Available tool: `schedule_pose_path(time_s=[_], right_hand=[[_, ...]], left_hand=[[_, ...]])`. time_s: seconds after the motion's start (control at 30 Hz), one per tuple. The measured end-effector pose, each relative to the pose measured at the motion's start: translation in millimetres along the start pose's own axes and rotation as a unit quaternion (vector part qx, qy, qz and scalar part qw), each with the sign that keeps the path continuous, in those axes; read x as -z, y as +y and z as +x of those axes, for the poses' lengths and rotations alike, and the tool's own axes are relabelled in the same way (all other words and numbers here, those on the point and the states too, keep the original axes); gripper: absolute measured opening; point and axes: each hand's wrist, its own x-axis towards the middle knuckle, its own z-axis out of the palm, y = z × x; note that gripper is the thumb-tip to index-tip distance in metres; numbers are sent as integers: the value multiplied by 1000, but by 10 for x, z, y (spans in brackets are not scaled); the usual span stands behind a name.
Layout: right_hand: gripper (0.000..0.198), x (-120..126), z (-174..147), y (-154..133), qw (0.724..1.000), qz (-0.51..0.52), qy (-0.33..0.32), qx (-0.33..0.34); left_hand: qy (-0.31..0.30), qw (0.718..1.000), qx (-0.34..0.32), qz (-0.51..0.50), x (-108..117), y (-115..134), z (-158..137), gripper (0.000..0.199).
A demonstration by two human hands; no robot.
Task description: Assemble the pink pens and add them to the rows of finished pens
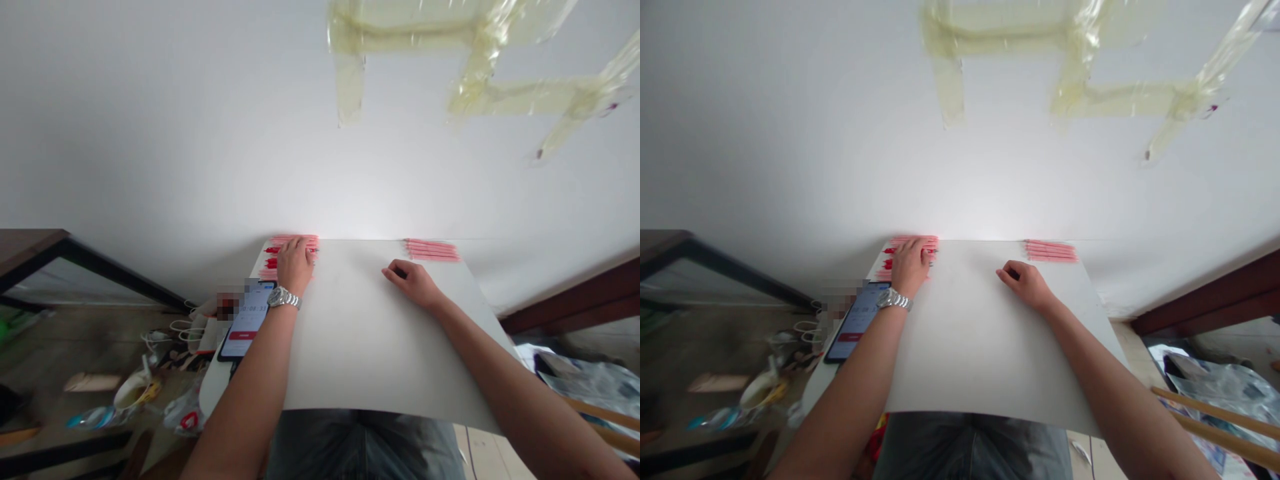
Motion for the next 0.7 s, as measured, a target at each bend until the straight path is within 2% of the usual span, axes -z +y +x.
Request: schedule_pose_path(time_s=[0.3, 0.7], right_hand=[[42, 6, 2, 6, 1000, -1, -2, 0], [41, 9, -6, 1, 1000, 7, -4, -5]], left_hand=[[14, 999, 31, 27, 3, 27, -24, 40], [8, 999, 48, 24, 60, 60, -17, 22]])
